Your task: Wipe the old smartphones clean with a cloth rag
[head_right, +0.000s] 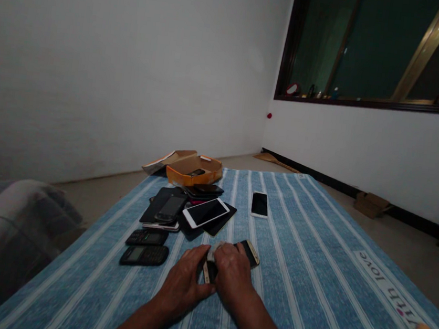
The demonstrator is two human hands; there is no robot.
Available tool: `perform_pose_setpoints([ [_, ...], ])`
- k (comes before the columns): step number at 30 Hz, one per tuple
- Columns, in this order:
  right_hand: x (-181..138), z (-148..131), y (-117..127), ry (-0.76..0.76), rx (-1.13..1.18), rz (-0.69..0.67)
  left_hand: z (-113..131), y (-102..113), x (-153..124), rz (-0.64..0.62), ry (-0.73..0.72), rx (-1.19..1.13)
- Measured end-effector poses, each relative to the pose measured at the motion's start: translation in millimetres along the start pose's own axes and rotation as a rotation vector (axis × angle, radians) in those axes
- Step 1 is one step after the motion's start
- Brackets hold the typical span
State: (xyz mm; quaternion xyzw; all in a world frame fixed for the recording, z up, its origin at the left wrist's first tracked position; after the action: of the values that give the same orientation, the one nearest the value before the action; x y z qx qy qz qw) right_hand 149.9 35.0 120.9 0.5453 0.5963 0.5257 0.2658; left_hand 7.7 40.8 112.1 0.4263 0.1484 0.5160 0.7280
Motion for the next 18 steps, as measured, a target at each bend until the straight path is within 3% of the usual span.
perform_pose_setpoints([
  [18,0,45,15,-0.260,-0.126,-0.001,2,1,-1,-0.066,0.081,0.032],
])
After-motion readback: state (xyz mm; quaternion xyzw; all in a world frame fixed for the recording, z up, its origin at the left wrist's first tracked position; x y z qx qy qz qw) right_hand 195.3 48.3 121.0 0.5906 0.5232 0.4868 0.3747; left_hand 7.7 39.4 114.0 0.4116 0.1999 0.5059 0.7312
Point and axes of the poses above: each hand's wrist, its own x-axis towards the middle knuckle, its own y-axis out of the back of the hand, z = x × y, the point moved 2 cm from there along x, towards the middle knuckle, and after that the axes turned 4 degrees about -z, right-handed, at the moved point
